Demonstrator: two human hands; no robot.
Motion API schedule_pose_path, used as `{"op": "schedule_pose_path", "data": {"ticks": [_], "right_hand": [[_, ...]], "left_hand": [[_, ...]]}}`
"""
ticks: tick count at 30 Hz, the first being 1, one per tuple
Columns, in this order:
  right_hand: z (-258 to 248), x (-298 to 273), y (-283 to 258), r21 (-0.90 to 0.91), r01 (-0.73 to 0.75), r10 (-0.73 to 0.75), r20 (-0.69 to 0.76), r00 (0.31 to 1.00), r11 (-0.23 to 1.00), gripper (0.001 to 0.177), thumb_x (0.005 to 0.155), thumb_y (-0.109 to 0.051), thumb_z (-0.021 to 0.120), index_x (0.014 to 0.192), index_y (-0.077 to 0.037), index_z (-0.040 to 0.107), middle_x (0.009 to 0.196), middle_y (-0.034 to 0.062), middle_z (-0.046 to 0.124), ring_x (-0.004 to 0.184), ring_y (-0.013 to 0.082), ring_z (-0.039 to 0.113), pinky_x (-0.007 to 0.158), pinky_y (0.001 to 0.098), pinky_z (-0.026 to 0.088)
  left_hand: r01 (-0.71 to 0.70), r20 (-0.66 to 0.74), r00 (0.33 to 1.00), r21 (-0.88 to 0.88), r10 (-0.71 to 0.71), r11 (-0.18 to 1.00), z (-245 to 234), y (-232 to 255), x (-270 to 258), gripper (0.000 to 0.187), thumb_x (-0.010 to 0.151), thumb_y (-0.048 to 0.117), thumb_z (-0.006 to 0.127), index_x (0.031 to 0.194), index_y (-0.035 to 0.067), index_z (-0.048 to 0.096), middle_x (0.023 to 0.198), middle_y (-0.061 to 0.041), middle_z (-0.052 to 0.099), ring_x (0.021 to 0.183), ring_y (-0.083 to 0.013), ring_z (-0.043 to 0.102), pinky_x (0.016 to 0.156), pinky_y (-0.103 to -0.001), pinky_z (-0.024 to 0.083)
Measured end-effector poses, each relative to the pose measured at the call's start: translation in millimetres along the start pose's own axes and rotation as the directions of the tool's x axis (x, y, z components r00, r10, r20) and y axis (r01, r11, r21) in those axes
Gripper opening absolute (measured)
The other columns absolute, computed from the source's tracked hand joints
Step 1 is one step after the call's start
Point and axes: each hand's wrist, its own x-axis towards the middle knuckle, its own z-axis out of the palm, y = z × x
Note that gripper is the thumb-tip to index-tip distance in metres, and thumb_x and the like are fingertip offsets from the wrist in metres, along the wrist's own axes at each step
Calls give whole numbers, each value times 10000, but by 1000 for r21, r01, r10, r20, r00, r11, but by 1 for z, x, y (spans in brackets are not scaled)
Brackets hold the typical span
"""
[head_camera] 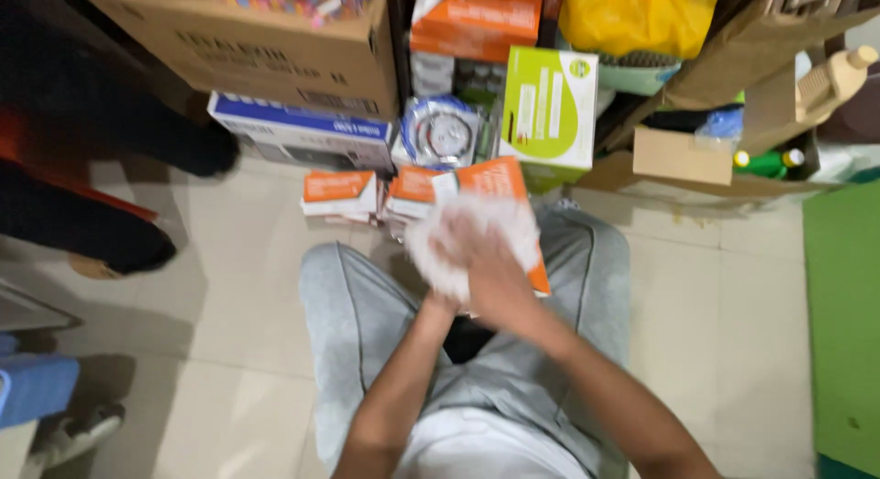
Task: Wiping down boxes of medical supplies with a cloth and organizing them.
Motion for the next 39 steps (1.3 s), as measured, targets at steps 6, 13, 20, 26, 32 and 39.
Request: {"op": "schedule_pose_path", "data": {"ticks": [6, 13, 20, 26, 32, 39], "right_hand": [[7, -7, 48, -39, -95, 87, -183, 979, 995, 807, 938, -419, 688, 1633, -183, 351, 1703, 217, 193, 1548, 427, 235, 1169, 638, 291], [34, -40, -9, -61, 83, -83, 7, 997, 995, 824, 807, -454, 758, 1543, -227, 466, 1634, 228, 352, 1515, 434, 314, 1123, 626, 336], [7, -12, 48, 83, -114, 136, -355, 925, 990, 818, 984, -359, 676, 1659, -158, 260, 1718, 206, 140, 1577, 408, 187, 1249, 536, 226], [49, -71, -12, -28, -34, 26, -248, 968, 999, 881, 836, -468, 774, 1547, -64, 445, 1633, 327, 295, 1490, 526, 294, 1158, 616, 285], [46, -24, 20, -96, -124, 111, -130, 985, 988, 836, 810, -558, 747, 1537, -246, 476, 1661, 221, 307, 1529, 465, 259, 1171, 649, 238], [43, -38, 25, -21, -136, 131, -156, 979, 991, 877, 829, -358, 772, 1597, -213, 375, 1697, 173, 240, 1547, 427, 230, 1135, 647, 303]], "left_hand": [[-5, -23, 1000, 62, 6, 998, 9, -9, -26, 664, 871, 724, 635, 1183, 138, 651, 1183, -91, 646, 1049, -200, 635, 985, -356, 504], [125, 14, 992, -8, -125, 992, -8, -3, -10, 761, 804, 765, 681, 1138, 84, 744, 1083, -106, 753, 926, -207, 741, 859, -306, 617], [13, -15, 1000, 184, -11, 983, 5, -22, -35, 657, 816, 700, 720, 1217, 179, 736, 1164, -56, 757, 1069, -170, 726, 948, -298, 599], [-96, -15, 995, 57, 97, 994, -15, -4, -14, 739, 867, 698, 647, 1401, 188, 626, 1462, -103, 597, 1325, -260, 588, 1189, -444, 399], [335, 384, 871, -13, -305, 942, -34, -39, -22, 752, 925, 711, 593, 1431, 156, 561, 1367, -134, 644, 1140, -310, 679, 998, -503, 565], [-61, -151, 985, 152, 84, 987, 7, -4, -26, 724, 818, 729, 676, 1281, 173, 659, 1201, -102, 661, 980, -236, 680, 835, -359, 612]]}}
